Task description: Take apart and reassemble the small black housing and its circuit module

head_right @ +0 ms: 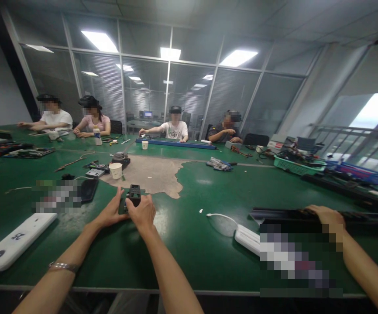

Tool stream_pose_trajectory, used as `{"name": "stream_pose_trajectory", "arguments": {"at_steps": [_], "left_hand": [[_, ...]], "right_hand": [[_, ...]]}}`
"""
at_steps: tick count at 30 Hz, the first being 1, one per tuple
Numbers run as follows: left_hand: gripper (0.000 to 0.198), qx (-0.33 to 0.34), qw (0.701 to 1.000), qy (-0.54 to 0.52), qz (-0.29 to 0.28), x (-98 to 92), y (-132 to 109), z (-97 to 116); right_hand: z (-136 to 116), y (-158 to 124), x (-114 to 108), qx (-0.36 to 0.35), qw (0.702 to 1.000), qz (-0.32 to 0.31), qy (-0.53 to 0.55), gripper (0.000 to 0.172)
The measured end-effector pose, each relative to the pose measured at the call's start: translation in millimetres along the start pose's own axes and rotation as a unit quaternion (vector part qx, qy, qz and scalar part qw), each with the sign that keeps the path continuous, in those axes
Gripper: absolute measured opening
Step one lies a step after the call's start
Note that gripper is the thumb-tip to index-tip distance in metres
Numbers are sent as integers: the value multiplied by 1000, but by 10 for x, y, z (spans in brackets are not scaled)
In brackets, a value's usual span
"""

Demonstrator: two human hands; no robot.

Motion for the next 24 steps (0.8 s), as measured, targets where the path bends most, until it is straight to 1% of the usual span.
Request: {"name": "stream_pose_trajectory", "arguments": {"at_steps": [4,8,12,15,19,24], "left_hand": [[146,-5,1000,-18,7,24,-6,-33],[150,-2,1000,-26,7,34,-7,-59],[145,18,1000,-17,4,46,-12,-95],[138,35,999,-12,7,63,-17,-133],[127,41,999,-2,9,86,-16,-183],[129,45,999,9,6,104,-16,-224]], "right_hand": [[-71,7,141,12,1000,-15,-19,47],[-134,38,184,15,999,-19,-39,49],[-164,30,218,16,998,-35,-54,50],[-133,-21,270,14,997,-41,-67,50],[-50,-108,349,15,995,-54,-83,50],[13,-139,351,20,994,-66,-90,54]]}}
Point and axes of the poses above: each hand's wrist, its own y-axis towards the middle knuckle, its own x-axis out of the palm, z = x × y, the point moved 2 cm from there along y, towards the middle knuckle, and after that the axes turned 7 degrees about x, right-handed, at the moved point
